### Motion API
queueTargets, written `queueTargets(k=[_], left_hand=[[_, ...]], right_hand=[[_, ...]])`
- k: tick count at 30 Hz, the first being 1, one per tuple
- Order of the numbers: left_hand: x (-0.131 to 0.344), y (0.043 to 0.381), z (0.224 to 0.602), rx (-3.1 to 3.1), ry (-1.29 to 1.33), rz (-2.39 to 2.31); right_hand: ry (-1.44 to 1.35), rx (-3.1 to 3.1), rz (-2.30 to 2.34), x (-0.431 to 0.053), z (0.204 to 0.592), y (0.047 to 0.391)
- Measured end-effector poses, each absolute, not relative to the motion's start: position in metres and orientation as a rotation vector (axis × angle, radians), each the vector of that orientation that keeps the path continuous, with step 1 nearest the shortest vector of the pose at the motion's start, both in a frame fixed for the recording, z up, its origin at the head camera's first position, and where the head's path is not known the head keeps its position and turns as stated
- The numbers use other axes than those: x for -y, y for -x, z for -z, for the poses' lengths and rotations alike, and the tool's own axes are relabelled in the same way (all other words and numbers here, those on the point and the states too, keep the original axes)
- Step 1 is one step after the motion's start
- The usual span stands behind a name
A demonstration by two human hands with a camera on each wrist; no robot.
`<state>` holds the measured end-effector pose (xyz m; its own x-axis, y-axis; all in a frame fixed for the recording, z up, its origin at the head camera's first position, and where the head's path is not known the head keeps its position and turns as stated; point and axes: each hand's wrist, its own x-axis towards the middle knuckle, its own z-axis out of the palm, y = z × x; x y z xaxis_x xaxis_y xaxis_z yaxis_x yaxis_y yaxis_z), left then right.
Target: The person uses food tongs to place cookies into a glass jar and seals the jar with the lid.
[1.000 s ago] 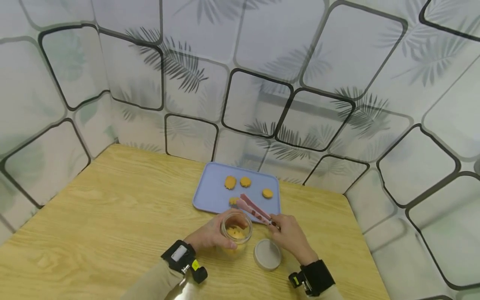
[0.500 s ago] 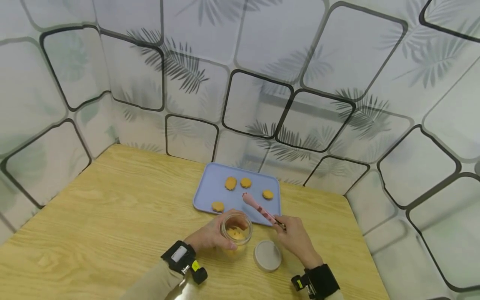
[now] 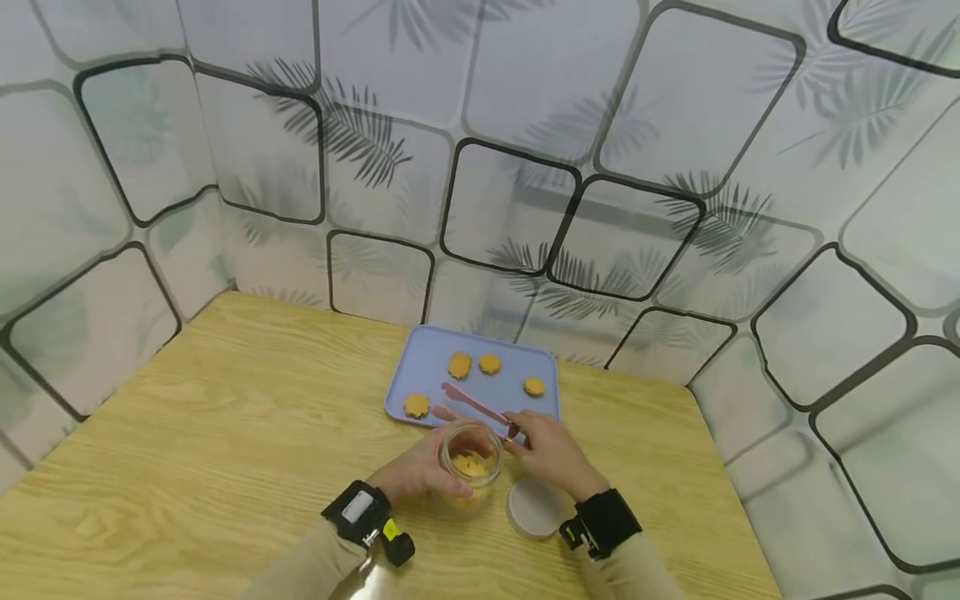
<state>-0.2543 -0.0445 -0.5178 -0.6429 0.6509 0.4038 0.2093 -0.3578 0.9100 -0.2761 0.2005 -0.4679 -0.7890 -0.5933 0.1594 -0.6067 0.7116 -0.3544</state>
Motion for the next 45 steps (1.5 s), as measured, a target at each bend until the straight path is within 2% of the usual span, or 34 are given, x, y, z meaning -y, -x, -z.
queueTargets(k=[7,20,36,45], left_hand=[[0.046,0.252,0.519,-1.595,-1.05,-2.048],[0.044,0.256,0.519,-1.625,-1.136,-2.067],[0.044,0.257,0.522,-1.585,-1.146,-2.08],[0.043,0.256,0.518,-1.596,-1.146,-2.064]], right_hand=[[-1.208,2.862,-0.628,-0.178,0.469,0.297],[-1.231,2.879,-0.585,-0.174,0.475,0.311],[-1.248,2.746,-0.598,-0.186,0.47,0.303],[-1.096,2.77,-0.806,-0.224,0.446,0.276]])
